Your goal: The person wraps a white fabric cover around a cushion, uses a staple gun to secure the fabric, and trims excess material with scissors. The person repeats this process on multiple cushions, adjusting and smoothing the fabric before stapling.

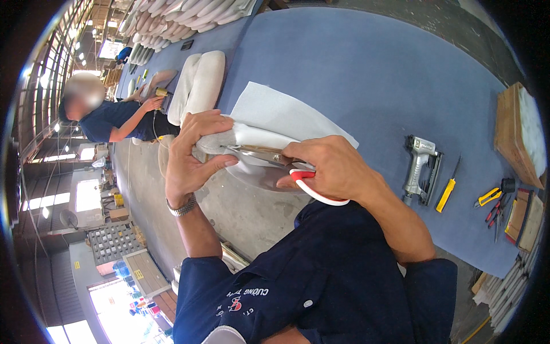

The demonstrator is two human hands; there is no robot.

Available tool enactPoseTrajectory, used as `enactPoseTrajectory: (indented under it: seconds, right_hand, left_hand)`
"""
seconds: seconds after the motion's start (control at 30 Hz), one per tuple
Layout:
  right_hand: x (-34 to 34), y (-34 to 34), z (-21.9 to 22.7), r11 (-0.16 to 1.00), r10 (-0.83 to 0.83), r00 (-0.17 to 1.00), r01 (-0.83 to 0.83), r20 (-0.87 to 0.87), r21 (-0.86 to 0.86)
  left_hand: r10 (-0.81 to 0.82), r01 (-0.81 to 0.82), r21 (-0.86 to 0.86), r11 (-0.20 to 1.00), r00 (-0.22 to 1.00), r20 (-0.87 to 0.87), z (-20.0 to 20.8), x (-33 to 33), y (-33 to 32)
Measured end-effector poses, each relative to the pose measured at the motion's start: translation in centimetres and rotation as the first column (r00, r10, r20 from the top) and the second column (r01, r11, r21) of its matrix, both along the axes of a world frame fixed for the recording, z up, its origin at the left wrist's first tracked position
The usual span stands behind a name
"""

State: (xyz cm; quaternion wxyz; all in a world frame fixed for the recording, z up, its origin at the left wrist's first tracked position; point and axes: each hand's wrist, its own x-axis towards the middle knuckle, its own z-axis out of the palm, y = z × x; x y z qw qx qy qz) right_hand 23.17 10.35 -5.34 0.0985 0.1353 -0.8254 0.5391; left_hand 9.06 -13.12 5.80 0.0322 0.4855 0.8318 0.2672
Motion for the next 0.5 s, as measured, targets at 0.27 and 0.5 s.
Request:
enactPoseTrajectory:
  seconds: [0.27, 0.5]
  right_hand:
    - [1.9, 2.0, -4.0, 0.946, -0.09, 0.996, 0.094, 0.027, -0.31]
    - [7.2, 9.1, -9.3, 0.719, -0.693, 0.663, 0.665, 0.283, 0.202]
  left_hand:
    - [0.068, -0.068, 0.011, 0.998, 0.998, -0.016, -0.7, -1.3, -0.4]
    - [0.087, -0.087, 0.016, 0.996, 0.996, 0.03, -0.7, -2.3, -1.0]
